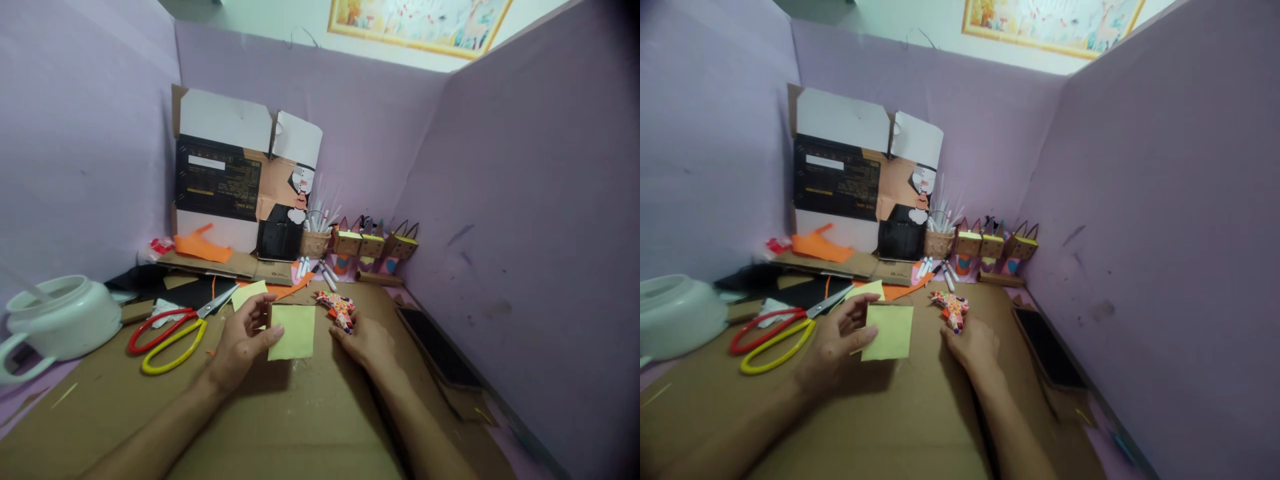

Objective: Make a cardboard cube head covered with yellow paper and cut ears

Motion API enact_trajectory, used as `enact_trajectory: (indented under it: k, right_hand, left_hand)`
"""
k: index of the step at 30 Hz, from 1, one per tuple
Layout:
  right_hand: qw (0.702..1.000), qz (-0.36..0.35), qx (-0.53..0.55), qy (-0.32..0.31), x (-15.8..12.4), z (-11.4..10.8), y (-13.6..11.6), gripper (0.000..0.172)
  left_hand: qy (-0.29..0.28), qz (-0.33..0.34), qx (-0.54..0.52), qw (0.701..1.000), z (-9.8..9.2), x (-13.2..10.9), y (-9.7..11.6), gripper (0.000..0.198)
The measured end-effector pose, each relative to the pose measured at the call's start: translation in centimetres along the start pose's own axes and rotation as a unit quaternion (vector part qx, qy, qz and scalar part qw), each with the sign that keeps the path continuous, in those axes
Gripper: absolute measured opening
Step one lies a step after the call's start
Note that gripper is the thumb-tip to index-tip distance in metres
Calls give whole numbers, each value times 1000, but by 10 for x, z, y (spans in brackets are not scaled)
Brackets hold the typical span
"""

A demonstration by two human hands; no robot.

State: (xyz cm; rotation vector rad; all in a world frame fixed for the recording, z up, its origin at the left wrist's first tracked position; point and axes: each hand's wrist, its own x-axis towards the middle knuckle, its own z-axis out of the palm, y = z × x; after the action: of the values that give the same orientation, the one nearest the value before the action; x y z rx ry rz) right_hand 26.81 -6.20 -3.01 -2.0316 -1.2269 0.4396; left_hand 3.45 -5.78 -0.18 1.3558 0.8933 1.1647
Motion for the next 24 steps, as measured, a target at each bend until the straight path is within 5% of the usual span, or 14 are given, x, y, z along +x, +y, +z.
enact_trajectory:
  k: [9, 11, 15, 18, 24]
  right_hand:
    - [948, 1, 315, -47, -2, -7, -8, 29]
    - [917, -29, 392, -61, -12, -13, -15, 36]
    - [805, -29, 549, -223, -29, -18, -24, 31]
    - [817, -27, 525, -237, -34, -14, -25, 25]
    - [857, -119, 468, -177, -42, -11, -29, 43]
  left_hand:
    - [10, 10, 12, 1000, 0, 1, -1, 54]
    - [10, 16, 26, 999, -1, 1, -2, 53]
    - [15, 32, 72, 997, -3, 2, -5, 51]
    - [31, 38, 119, 992, -4, 4, -7, 51]
    - [65, 43, 186, 980, -6, 7, -8, 52]
